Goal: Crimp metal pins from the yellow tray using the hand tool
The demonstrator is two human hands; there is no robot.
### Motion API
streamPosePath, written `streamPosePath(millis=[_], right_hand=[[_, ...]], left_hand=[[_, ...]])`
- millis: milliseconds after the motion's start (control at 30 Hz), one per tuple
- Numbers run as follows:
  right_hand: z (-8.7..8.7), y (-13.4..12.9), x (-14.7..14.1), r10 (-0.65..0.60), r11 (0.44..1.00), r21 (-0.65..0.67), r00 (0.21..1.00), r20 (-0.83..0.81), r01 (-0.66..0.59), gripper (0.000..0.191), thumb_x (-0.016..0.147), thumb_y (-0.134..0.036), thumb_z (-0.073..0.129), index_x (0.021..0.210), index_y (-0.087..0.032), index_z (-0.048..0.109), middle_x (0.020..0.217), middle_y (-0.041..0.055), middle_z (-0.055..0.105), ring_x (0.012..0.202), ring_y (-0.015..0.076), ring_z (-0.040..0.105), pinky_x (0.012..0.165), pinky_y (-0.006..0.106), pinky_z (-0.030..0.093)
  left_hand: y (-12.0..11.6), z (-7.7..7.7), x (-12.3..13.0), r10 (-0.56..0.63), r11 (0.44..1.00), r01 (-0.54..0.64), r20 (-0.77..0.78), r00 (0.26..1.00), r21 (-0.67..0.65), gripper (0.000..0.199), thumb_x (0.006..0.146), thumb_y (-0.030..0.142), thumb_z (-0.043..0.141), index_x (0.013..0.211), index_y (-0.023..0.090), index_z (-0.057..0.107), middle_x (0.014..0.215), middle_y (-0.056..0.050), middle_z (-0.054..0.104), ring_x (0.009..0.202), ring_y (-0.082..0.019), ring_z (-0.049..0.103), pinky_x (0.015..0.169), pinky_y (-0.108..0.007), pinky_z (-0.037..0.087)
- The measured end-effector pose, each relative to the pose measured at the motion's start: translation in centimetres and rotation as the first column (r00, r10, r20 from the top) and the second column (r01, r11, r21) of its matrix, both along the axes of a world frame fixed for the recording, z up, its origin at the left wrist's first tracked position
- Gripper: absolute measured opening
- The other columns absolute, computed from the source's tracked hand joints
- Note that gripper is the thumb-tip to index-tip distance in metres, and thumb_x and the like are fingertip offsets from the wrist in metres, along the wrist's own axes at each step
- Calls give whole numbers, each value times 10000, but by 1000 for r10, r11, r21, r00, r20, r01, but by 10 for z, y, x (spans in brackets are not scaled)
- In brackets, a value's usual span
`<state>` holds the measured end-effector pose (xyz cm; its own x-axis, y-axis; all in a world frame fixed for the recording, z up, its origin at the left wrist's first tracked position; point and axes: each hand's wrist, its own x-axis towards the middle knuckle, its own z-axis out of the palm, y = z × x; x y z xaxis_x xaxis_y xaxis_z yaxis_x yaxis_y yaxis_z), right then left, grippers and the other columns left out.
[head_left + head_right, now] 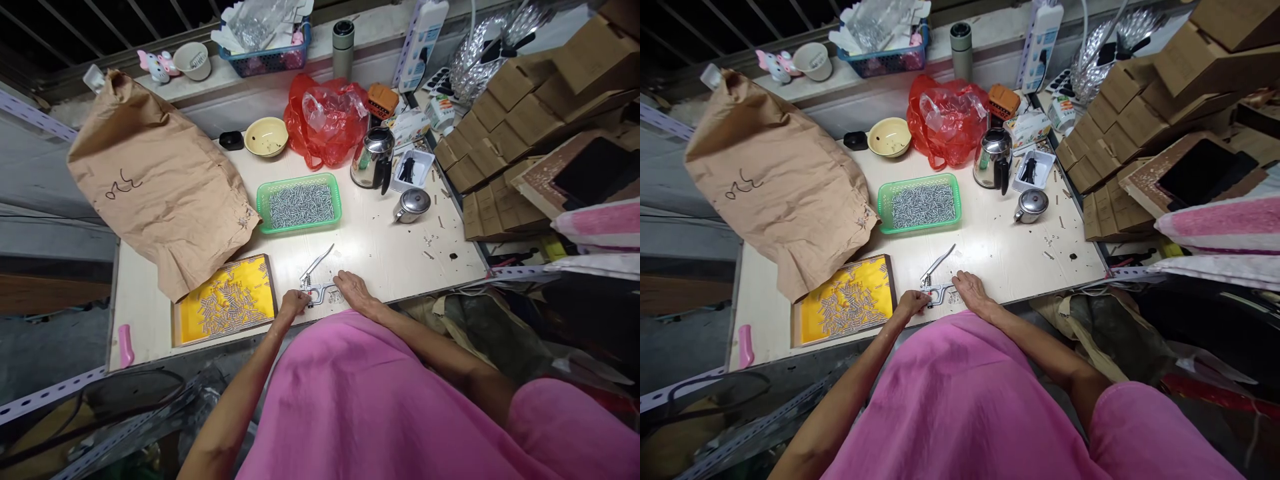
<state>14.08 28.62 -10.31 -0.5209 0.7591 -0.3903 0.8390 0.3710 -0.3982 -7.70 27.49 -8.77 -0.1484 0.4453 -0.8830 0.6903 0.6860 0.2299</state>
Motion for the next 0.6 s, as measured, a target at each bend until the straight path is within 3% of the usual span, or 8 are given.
streamPosePath(millis=[133, 200, 233, 300, 367, 467, 600], right_hand=[[0, 3, 0, 4, 1000, -8, 1000, 7, -4, 188, 934, -91, 483, 1036, -160, 625, 1021, 62, 532, 891, 206, 480, 705, 316, 377], [4, 9, 2, 3, 1000, -3, 1000, -15, -3, 200, 920, -232, 588, 1106, -170, 631, 1163, 73, 519, 979, 222, 471, 762, 322, 402], [6, 14, 3, 11, 1000, 11, 999, -32, -10, 346, 878, -308, 658, 1195, -180, 605, 1298, 79, 456, 1076, 241, 440, 823, 335, 408], [8, 26, 3, 62, 997, 46, 997, -46, -60, 790, 757, -418, 772, 1428, -200, 415, 1525, 73, 146, 1306, 297, 242, 976, 398, 358], [6, 40, 2, 136, 989, 55, 990, -25, -134, 1088, 657, -509, 819, 1518, -180, 240, 1546, 72, -51, 1388, 321, -18, 1083, 483, 222], [-2, 58, -2, 237, 968, 78, 971, 12, -238, 1206, 586, -589, 825, 1525, -149, 210, 1543, 91, 26, 1385, 330, -100, 1104, 555, 90], [-8, 66, -6, 302, 948, 90, 953, 30, -304, 1171, 614, -595, 805, 1505, -87, 240, 1488, 128, 221, 1368, 330, 67, 1103, 568, 82]], left_hand=[[3, 4, 3, 15, 1000, -16, -20, 1000, -17, 218, 811, 260, 587, 678, 90, 555, 568, -11, 471, 501, -104, 465, 515, -213, 408], [3, 7, 3, 19, 999, -20, -28, 999, -30, 221, 821, 260, 588, 691, 84, 559, 565, -14, 481, 502, -103, 473, 520, -209, 402], [4, 7, 3, 14, 999, -15, -33, 999, -35, 224, 828, 264, 584, 700, 82, 565, 566, -15, 489, 503, -102, 477, 522, -207, 398], [3, 8, 3, -16, 999, 14, -38, 999, -33, 238, 842, 276, 573, 706, 81, 570, 562, -15, 493, 498, -97, 479, 526, -201, 386], [3, 8, 3, -38, 999, 37, -37, 999, -27, 249, 844, 279, 567, 690, 83, 557, 554, -9, 483, 493, -93, 477, 522, -197, 376], [0, 6, 3, -32, 999, 31, -41, 999, -35, 248, 837, 273, 572, 678, 84, 543, 547, -2, 467, 494, -91, 474, 517, -194, 379], [-5, 3, 3, 32, 999, -32, -16, 999, -23, 235, 831, 253, 576, 671, 88, 526, 528, 9, 427, 481, -91, 457, 504, -197, 390]])
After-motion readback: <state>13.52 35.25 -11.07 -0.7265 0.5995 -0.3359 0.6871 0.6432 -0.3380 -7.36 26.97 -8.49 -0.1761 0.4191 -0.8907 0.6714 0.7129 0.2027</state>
